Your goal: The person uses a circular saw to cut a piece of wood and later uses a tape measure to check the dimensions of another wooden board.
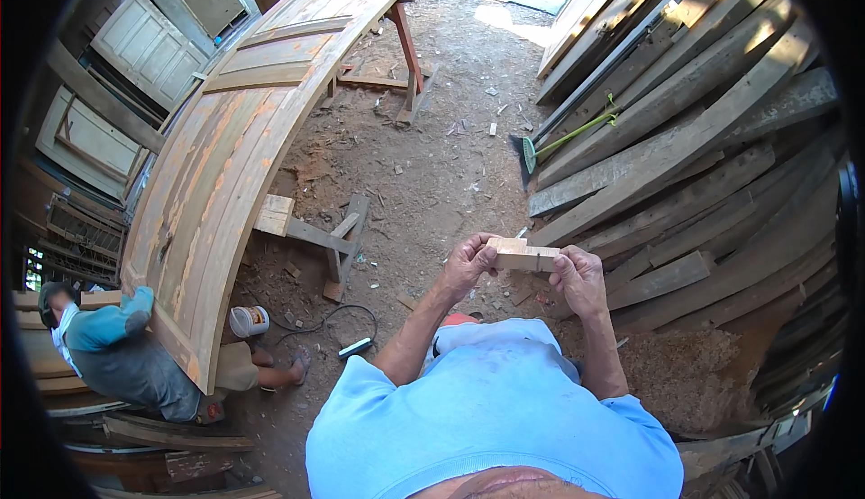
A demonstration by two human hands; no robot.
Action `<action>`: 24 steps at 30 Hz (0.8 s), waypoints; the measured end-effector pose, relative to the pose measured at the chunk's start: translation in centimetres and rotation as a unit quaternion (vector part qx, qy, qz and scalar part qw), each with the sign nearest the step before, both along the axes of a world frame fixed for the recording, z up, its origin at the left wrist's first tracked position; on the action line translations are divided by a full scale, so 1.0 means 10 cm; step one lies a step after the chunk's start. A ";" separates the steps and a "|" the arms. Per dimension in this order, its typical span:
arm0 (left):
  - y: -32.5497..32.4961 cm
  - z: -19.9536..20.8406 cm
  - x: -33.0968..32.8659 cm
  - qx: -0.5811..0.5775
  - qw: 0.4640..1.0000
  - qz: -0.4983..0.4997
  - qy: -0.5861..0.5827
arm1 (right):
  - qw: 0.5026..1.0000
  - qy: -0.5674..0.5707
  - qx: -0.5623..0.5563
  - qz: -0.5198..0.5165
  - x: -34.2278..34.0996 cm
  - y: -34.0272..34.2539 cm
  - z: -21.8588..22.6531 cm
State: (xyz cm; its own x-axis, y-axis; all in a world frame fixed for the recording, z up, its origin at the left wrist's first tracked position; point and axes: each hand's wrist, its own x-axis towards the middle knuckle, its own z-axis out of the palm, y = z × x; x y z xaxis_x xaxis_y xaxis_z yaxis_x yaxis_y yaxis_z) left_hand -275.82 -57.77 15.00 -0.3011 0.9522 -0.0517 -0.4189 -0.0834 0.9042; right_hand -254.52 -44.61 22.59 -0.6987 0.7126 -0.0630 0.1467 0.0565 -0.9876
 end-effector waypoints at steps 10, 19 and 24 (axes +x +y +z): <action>0.09 -0.20 0.02 -0.018 0.998 -0.050 0.021 | 0.997 0.057 -0.023 -0.042 0.12 -0.05 -0.17; 0.19 -0.12 0.03 -0.013 0.998 -0.062 0.030 | 0.994 0.080 -0.049 -0.055 0.16 -0.06 -0.11; 0.22 0.14 0.07 0.022 0.998 -0.054 0.007 | 0.997 0.038 -0.012 -0.059 0.14 0.02 -0.10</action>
